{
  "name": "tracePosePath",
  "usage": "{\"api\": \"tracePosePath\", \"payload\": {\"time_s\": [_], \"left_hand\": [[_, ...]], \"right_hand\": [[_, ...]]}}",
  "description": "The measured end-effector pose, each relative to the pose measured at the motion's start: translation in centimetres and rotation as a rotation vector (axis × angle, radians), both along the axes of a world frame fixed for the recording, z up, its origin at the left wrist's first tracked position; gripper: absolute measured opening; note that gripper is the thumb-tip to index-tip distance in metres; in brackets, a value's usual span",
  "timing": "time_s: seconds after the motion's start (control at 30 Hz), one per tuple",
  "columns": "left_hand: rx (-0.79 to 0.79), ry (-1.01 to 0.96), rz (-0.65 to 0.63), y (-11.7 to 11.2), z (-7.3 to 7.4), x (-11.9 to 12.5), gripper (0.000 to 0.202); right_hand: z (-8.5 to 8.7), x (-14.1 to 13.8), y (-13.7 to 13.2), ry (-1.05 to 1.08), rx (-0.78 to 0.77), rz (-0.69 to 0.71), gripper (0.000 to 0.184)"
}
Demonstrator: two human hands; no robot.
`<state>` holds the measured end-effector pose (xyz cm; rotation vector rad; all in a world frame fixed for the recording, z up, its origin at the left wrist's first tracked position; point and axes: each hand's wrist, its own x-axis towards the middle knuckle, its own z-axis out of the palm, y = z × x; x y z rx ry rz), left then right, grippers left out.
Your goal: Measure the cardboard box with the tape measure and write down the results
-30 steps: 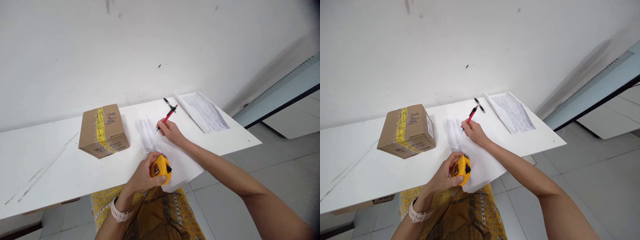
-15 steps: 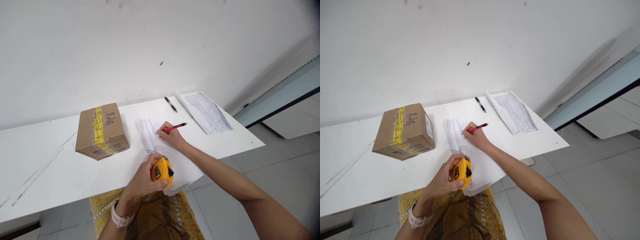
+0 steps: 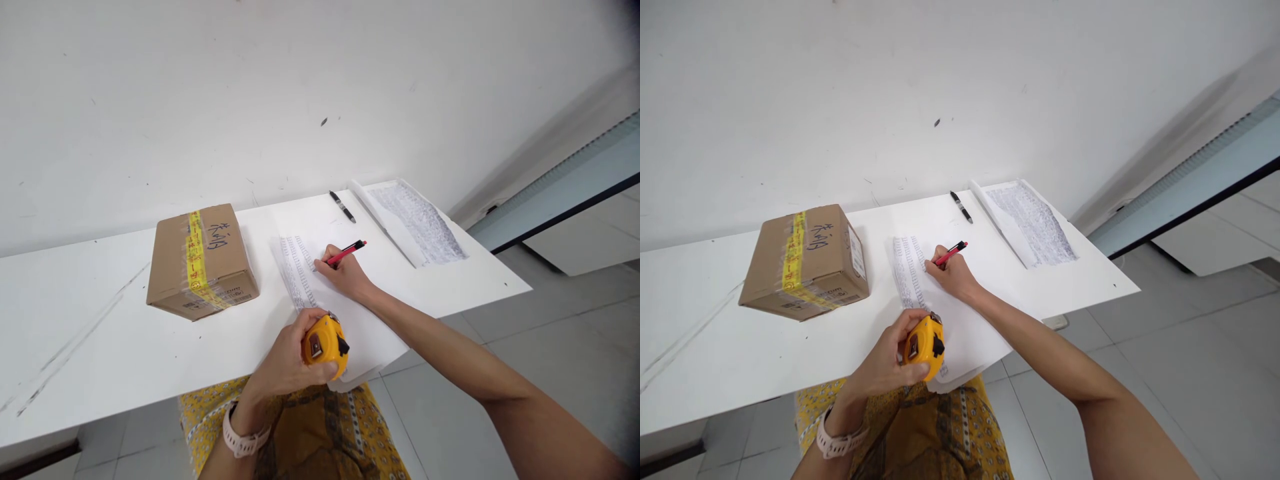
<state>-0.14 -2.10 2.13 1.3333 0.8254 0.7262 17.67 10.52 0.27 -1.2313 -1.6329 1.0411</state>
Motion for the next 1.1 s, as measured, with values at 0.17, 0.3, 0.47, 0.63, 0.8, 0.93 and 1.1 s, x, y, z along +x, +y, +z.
{"api": "tracePosePath", "payload": {"time_s": [0.17, 0.3, 0.47, 0.63, 0.8, 0.93, 1.1], "left_hand": [[0.001, -0.003, 0.000, -0.02, -0.02, -0.02, 0.059], [-0.012, -0.027, 0.006, -0.03, -0.22, 0.08, 0.059], [0.005, -0.032, 0.007, 0.02, -0.22, 0.11, 0.058], [0.007, -0.017, 0.002, 0.04, -0.15, 0.02, 0.058], [0.021, -0.016, 0.002, 0.02, -0.24, -0.04, 0.058], [0.020, -0.011, -0.005, 0.04, -0.28, -0.05, 0.058], [0.020, -0.005, -0.001, 0.07, -0.33, -0.03, 0.058]], "right_hand": [[0.03, -0.09, 0.07, -0.002, -0.001, 0.008, 0.031], [0.08, -0.23, 0.08, 0.002, 0.009, 0.011, 0.032], [0.22, -0.26, -0.02, 0.013, 0.001, 0.024, 0.032], [0.26, -0.21, -0.07, 0.016, -0.005, 0.019, 0.031], [0.19, -0.27, 0.00, 0.014, -0.003, 0.014, 0.030], [0.08, -0.21, 0.07, 0.014, -0.006, 0.010, 0.031], [0.13, -0.15, 0.12, 0.020, -0.004, -0.005, 0.030]]}}
